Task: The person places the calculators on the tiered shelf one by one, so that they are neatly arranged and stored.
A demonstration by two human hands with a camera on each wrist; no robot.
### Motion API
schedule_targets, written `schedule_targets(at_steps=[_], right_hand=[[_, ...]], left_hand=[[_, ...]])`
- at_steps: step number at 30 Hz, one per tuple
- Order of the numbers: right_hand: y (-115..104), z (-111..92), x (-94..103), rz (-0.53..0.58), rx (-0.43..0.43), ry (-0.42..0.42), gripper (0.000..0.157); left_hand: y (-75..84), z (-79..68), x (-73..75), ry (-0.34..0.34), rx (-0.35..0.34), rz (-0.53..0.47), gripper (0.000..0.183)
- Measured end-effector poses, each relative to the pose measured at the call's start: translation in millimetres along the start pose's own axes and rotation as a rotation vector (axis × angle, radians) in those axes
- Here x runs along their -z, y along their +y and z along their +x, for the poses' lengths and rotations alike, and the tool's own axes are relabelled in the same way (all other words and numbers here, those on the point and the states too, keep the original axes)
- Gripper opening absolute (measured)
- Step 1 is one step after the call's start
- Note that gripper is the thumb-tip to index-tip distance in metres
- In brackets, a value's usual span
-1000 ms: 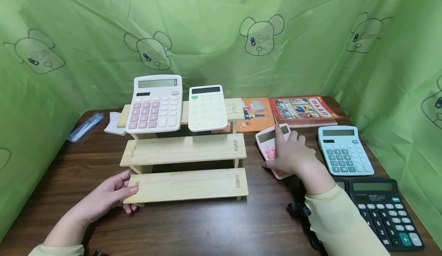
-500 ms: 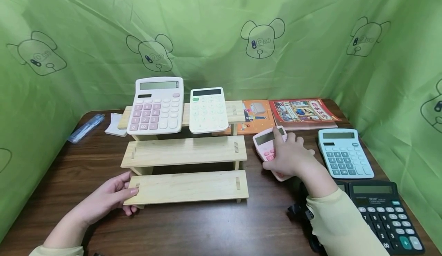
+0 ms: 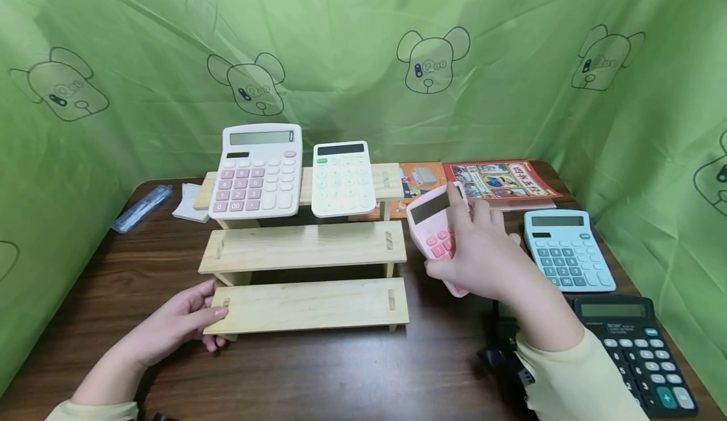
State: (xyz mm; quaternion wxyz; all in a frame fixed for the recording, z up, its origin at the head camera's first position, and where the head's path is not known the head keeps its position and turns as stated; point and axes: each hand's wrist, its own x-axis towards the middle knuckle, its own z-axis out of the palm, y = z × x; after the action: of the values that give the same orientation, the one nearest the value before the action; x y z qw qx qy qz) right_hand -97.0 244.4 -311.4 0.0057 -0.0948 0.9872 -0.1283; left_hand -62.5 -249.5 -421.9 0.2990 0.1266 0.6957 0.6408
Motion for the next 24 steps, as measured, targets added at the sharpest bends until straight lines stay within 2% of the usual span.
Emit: schedule_targets(at_steps=[6,10,17,24], right_hand=[[-17.4,-14.7,13.5,0.005,0.070,0.049,0.130],[-31.4,-24.7,16.5,-0.032,0.125,0.075,0.130],[-51.6,-33.9,8.1,-0.094,0.221,0.066,0.130],[-59.7,-38.4,-1.3,-0.124,0.250,0.067,0.124]], left_hand=[[0.5,0.3,0.5,0.002,0.003,0.008,0.032],[0.2,0.4,1.1,0.000,0.004,0.006,0.033],[-0.9,-0.8,0.8,-0.002,-0.001,-0.001,0.033],[0.1,0.0,-0.1,-0.001,-0.003,0.002,0.033]])
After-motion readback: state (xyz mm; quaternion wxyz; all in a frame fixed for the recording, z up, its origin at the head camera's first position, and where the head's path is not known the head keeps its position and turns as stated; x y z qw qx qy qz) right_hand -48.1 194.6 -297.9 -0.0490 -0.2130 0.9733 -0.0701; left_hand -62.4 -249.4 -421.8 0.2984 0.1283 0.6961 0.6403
